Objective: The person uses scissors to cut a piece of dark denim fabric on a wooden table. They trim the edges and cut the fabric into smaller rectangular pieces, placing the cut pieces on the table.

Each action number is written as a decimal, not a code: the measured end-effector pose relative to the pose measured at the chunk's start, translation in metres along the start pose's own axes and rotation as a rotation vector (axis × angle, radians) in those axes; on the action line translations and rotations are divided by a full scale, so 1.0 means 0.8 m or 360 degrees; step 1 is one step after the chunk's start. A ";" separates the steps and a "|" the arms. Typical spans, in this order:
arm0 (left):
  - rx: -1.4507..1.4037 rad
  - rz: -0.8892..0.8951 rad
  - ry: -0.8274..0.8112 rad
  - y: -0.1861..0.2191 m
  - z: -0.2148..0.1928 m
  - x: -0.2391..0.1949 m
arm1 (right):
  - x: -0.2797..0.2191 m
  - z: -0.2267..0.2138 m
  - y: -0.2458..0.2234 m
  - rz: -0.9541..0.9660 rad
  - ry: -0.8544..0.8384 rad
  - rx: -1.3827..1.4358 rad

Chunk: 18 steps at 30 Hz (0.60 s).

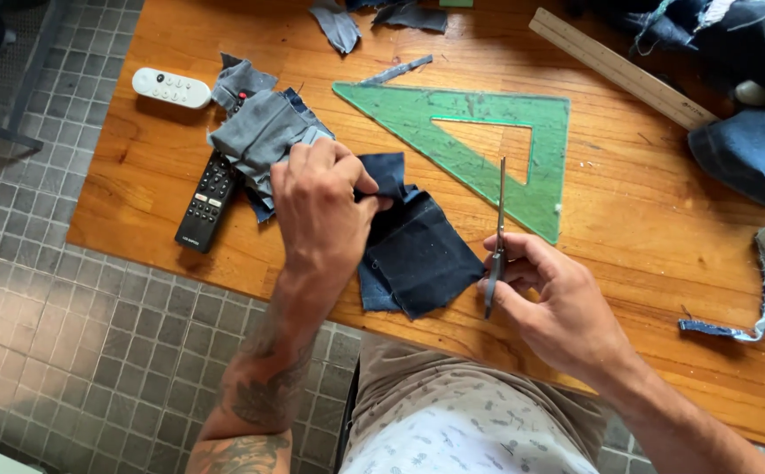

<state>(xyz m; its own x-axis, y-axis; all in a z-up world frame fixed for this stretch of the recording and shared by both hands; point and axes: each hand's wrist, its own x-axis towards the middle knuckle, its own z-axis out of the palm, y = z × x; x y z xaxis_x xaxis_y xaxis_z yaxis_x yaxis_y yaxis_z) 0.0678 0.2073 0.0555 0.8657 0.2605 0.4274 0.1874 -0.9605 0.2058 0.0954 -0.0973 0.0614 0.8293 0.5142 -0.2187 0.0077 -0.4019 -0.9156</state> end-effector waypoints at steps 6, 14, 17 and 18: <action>-0.0083 0.0462 -0.0150 -0.002 -0.025 0.016 | -0.003 -0.014 0.002 0.0097 -0.0020 0.0166; -0.1321 0.0319 -0.0967 0.058 -0.113 0.035 | -0.008 -0.059 -0.013 -0.0361 -0.0662 0.1202; -0.2612 -0.0154 -0.1183 0.071 -0.068 0.022 | -0.009 -0.090 0.007 -0.0163 -0.0679 0.1028; -0.2851 -0.0437 -0.1095 0.077 -0.054 0.017 | -0.012 -0.100 0.008 -0.0152 -0.0574 0.1074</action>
<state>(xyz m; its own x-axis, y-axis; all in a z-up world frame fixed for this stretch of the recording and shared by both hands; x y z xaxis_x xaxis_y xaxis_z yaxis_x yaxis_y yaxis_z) 0.0709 0.1562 0.1122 0.9890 -0.1424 -0.0411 0.0966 0.4094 0.9072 0.1322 -0.1655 0.0843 0.6079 0.7851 -0.1185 -0.3683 0.1466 -0.9181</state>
